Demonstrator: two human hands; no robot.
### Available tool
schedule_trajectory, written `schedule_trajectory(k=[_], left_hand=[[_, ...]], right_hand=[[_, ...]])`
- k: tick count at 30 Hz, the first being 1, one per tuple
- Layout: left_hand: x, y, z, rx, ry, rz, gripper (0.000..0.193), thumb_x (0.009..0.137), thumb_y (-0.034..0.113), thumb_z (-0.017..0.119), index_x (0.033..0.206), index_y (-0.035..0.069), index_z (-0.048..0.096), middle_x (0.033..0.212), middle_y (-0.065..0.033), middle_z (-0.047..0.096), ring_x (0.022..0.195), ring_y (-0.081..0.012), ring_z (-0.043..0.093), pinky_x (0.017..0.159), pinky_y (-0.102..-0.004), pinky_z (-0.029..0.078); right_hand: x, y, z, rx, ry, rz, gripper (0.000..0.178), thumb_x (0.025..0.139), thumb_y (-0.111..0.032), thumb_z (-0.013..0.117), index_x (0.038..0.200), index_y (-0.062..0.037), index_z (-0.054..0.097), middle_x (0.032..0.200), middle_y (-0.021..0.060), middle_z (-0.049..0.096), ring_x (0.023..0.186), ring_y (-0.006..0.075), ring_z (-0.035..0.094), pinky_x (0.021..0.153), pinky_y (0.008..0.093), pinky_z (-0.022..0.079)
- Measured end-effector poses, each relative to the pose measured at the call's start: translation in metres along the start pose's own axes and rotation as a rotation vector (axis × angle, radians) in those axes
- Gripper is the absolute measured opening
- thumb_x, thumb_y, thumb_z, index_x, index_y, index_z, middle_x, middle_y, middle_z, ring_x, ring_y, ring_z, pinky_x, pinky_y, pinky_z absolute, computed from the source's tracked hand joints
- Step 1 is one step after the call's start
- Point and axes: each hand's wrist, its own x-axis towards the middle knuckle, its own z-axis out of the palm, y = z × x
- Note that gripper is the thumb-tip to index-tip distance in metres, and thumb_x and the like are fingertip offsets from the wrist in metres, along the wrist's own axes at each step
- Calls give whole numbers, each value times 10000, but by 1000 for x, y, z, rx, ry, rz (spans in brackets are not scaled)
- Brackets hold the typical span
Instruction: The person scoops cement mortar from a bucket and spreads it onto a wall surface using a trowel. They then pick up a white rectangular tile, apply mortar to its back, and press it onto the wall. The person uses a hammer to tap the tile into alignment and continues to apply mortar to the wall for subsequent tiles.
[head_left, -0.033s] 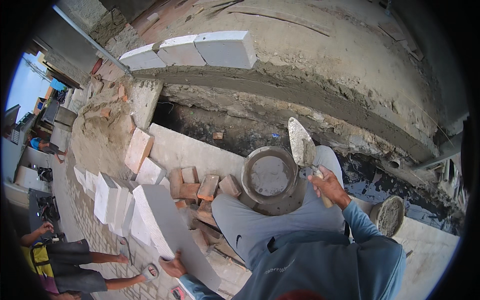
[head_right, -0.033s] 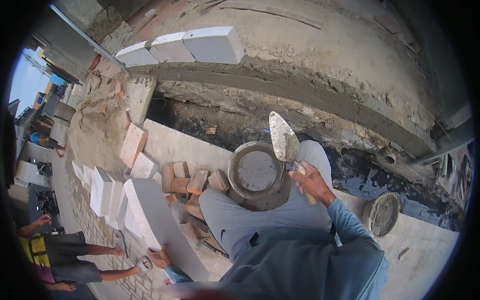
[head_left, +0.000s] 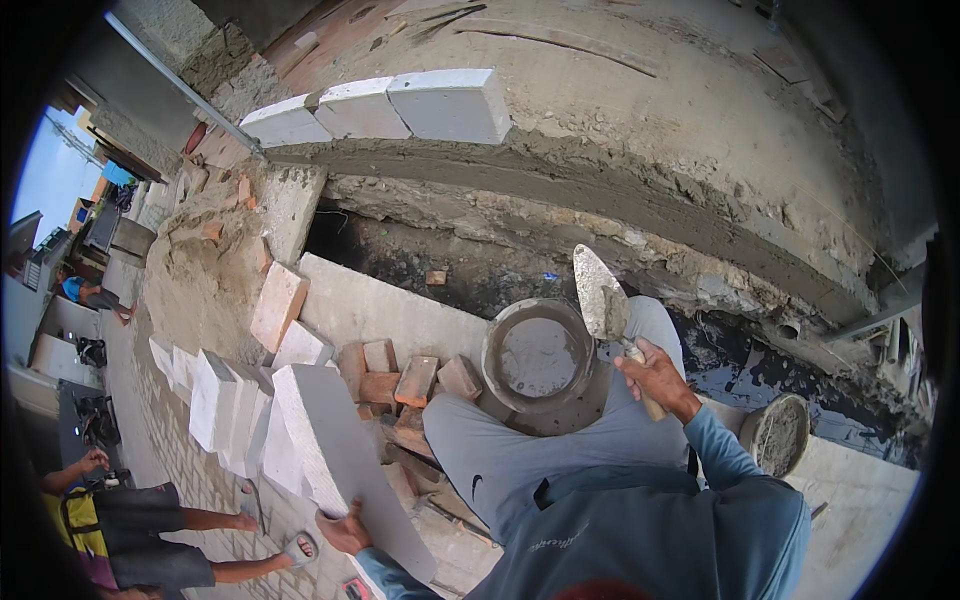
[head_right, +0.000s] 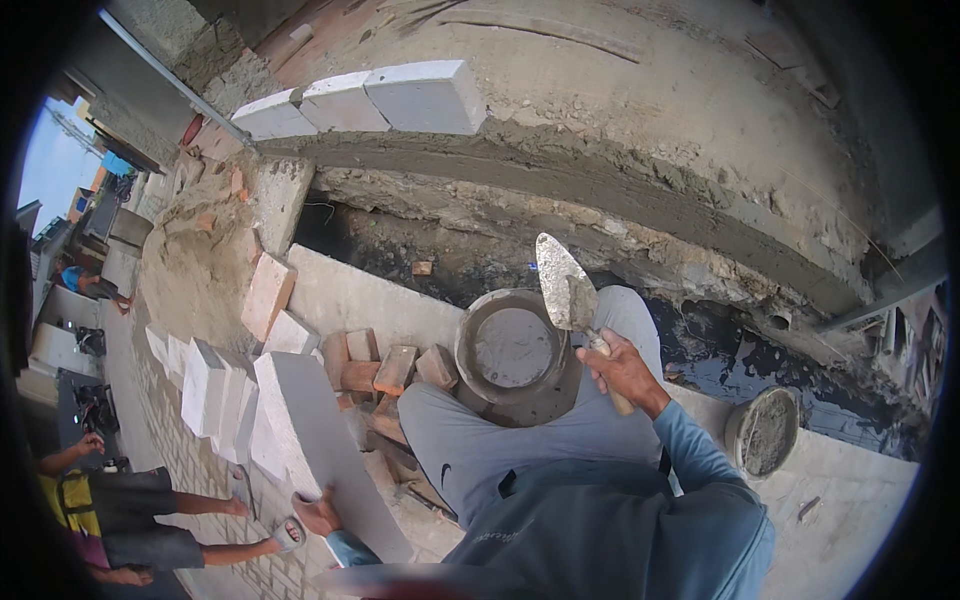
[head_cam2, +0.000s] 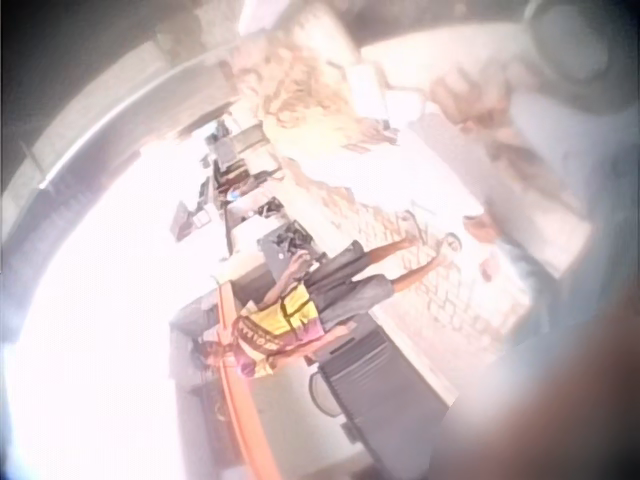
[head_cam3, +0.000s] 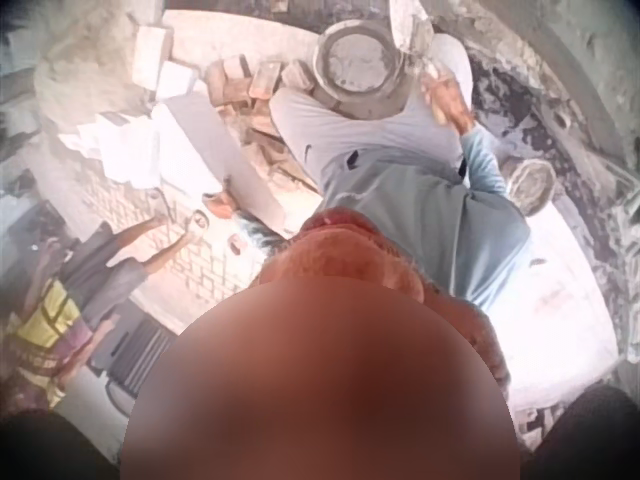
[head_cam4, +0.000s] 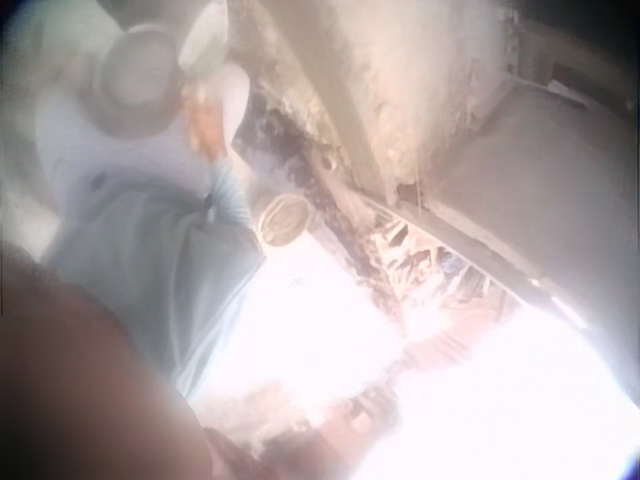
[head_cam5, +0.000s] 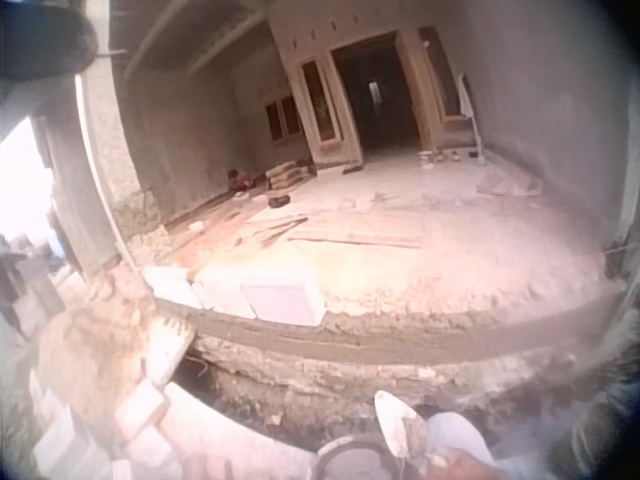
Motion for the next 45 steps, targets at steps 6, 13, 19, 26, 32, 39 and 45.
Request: schedule_trajectory(k=[6, 13, 19, 26, 32, 39, 45], left_hand=[[44, 80, 47, 11, -86, 255, 933, 548, 351, 935, 1293, -83, 578, 1257, -294, 626, 1204, -462, 571, 1051, -487, 440], [85, 148, 140, 354, -249, 484, 908, 621, 496, 886, 1351, 43, 592, 1338, -174, 628, 1257, -362, 569, 1054, -479, 433], [117, 149, 143, 429, -288, 430, 973, 635, 594, 872, 1417, 102, 566, 1395, -139, 612, 1305, -323, 556, 1073, -461, 437], [107, 85, 145, 263, -255, 405, 1028, 656, 549, 885, 1485, 101, 473, 1385, -230, 584, 1270, -383, 574, 1077, -463, 454], [69, 2, 105, 52, -396, 271, 1101, 618, 334, 939, 1536, 84, 385, 1377, -238, 571, 1268, -394, 567, 1084, -439, 452], [54, 6, 105, 145, -318, 326, 1026, 606, 269, 906, 1483, 23, 434, 1333, -209, 596, 1167, -421, 590, 1015, -469, 470], [15, 92, 96, 421, -230, 391, 989, 620, 341, 855, 1495, 108, 456, 1337, -150, 595, 1092, -402, 580, 1000, -499, 424]], right_hand=[[-6, -5, -26, -515, -42, -63, 798, 1010, -574, 532, 1435, 94, 436, 899, 222, 673, 843, 314, 692, 755, 427, 548], [20, -31, -38, -1240, 19, -181, 638, 1014, -608, 463, 1443, -142, 542, 1379, 114, 622, 1235, 344, 610, 1023, 651, 432], [80, -20, 4, -1624, -71, -428, 456, 1018, -460, 524, 1338, -152, 624, 1075, 91, 744, 986, 335, 716, 972, 612, 470], [164, 46, 87, -1644, -338, -379, 364, 952, -339, 611, 1191, -73, 680, 973, 160, 748, 903, 374, 726, 848, 512, 511], [134, 0, 68, -1175, -526, 80, 533, 964, -420, 615, 1236, 38, 639, 1097, 260, 702, 930, 425, 695, 883, 457, 535], [76, 0, 49, -870, -319, 215, 613, 1005, -482, 563, 1348, 25, 578, 1237, 284, 648, 934, 398, 696, 888, 436, 537], [65, 3, 64, -864, -306, 202, 572, 1024, -465, 539, 1166, 87, 591, 1019, 284, 683, 854, 421, 680, 819, 460, 529]])
